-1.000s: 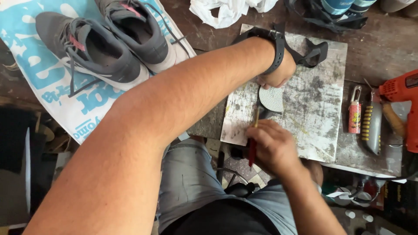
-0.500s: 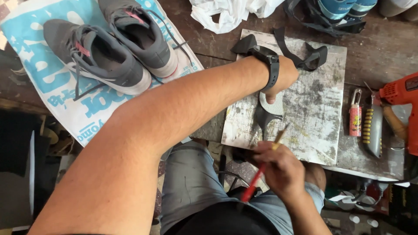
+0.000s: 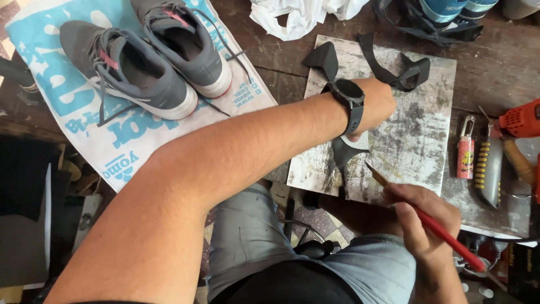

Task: Applying adhesive to the interior of sneakers and fitting hand-cut lining material.

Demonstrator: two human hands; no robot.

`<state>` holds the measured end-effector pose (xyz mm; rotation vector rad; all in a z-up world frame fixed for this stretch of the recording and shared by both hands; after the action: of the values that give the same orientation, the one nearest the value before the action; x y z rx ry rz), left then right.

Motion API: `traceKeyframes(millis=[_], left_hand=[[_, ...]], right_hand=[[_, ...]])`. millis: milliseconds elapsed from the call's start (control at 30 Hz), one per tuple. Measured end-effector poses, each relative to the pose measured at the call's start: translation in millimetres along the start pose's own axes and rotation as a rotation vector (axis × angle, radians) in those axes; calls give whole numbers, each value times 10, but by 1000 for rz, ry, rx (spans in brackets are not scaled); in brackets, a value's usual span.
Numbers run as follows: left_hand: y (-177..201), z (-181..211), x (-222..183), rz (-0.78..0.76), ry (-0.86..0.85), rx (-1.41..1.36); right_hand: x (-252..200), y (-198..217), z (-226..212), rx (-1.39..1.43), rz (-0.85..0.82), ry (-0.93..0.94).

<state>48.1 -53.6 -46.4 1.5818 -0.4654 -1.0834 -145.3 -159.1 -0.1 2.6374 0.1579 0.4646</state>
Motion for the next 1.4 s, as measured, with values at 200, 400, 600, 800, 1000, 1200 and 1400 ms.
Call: traceKeyframes(millis=[200,400,600,800,1000,1200,1400], left_hand=[[69,-49,-75,-7,16,-60],[102,-58,-180,316,-146,-137],[27,-27,-99,437,-117,-77],[-169,10,236,330,-91,14],[-61,1,52,303,-127,3],[-57,72,-13,298,-129,66],[-75,87,17,271,-88,66]], right_hand=[[317,-328,-94,-213,46,-210],[542,-596,2,-100,103,28],[589,-625,78,-106,95,41],[599,-683,-83,-168,122,76],[574,-693,101,-99,96,-11],[485,-607,233,-74,54,-76],[556,-502,201,-92,-75,-102]])
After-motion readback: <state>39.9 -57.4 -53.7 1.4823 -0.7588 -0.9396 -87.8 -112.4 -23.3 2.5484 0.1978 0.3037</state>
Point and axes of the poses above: each hand's wrist, its own x-axis towards the middle knuckle, its own y-axis out of the back of the hand, z = x × y, the point moved 7 cm from there along x, towards the middle knuckle, and after that the axes turned 1 degree about -z, right-handed, at the moved point
